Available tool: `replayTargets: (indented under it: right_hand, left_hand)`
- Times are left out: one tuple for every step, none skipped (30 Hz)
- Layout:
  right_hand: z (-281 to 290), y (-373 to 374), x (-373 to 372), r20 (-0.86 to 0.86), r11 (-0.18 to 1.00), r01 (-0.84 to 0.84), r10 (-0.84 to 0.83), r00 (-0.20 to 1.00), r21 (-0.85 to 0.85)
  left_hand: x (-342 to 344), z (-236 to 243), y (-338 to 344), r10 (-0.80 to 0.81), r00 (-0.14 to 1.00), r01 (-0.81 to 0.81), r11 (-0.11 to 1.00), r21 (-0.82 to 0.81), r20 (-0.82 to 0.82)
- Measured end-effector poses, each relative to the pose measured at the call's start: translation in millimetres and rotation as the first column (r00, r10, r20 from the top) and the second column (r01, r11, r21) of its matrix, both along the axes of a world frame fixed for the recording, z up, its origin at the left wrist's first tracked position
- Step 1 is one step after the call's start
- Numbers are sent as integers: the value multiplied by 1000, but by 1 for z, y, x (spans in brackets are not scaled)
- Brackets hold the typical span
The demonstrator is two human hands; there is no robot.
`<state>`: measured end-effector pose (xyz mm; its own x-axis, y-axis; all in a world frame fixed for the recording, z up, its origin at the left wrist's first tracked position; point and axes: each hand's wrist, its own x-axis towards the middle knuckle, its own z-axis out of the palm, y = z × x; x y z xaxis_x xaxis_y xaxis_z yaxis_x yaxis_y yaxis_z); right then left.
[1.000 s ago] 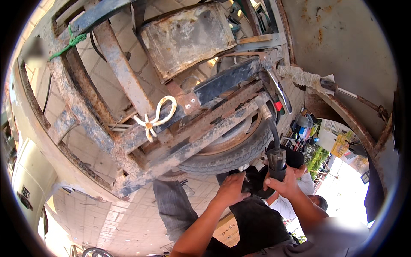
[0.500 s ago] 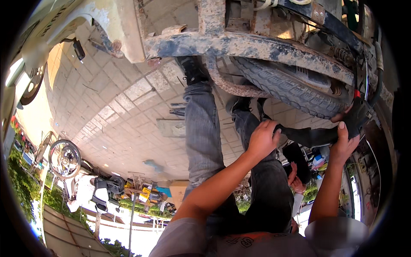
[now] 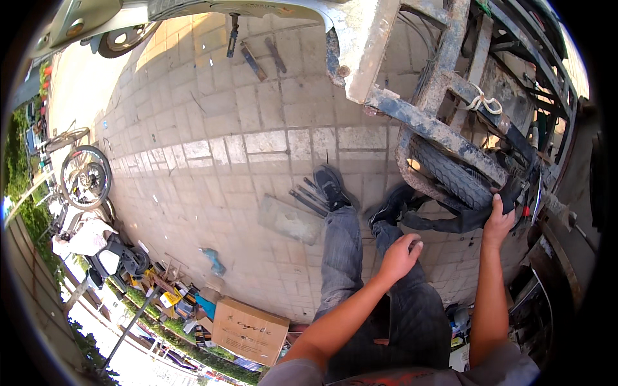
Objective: The person welds a metal frame attached to a three-wheeled vehicle. They position a metal rod, weld it to the frame, and then inspect the weld. The person also moves around the vehicle to access different parts of the frame.
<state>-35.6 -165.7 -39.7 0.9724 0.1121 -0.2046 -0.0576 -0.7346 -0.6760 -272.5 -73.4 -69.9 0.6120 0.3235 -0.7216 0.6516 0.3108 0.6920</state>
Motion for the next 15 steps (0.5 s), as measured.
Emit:
replayTargets:
  right_hand:
    - [-1,1,0,-4,999,2,-2,1000,-35]
    - [-1,2,0,-1,1000,4,-4,1000,-23]
    - [-3,1,-1,6,1000,20,-20,1000,-14]
    - [-5,0,-2,9,999,37,-37,999,-8]
    - [-7,0,-1,19,1000,23,-22,1000,-8]
    - [-7,-2,-1,26,1000,18,-18,1000,-12]
    - [-6,-3,-2,30,1000,17,-16,999,-18]
    - [-3,-1,-1,32,1000,-7,8,999,-23]
    - [-3,-2,-2,36,999,21,-20,999,-28]
    - [-3,2,0,52,999,6,-4,999,-41]
    - [-3,1,0,71,998,15,-11,997,-64]
    - [-3,1,1,43,997,27,-24,999,-73]
    - [-2,1,4,5,996,23,-23,1000,-84]
    - [-2,-3,1,44,992,27,-22,999,-120]
    - [-2,-6,2,10,994,25,-24,1000,-109]
  left_hand:
    - [0,-5,13,72,997,-72,997,0,-34]
    - [-1,-17,32,140,988,-140,990,0,-68]
    - [3,-27,58,193,976,-194,981,-2,-99]
    - [7,-34,92,274,950,-269,962,48,-149]
    - [5,-52,125,378,909,-364,925,110,-173]
    - [3,-70,161,480,859,-467,877,113,-178]
    - [-1,-90,198,539,820,-523,842,129,-193]
    - [-6,-114,235,579,788,-544,814,205,-210]
    - [-6,-131,271,606,767,-557,792,252,-211]
    - [-21,-162,308,591,776,-516,796,317,-220]
    - [-12,-169,341,594,770,-534,800,273,-234]
    - [-11,-188,374,567,783,-481,812,331,-256]
    - [-15,-208,405,552,783,-432,814,388,-286]
    - [-14,-223,434,548,791,-419,809,412,-271]
    - [-11,-241,458,547,793,-405,803,438,-268]
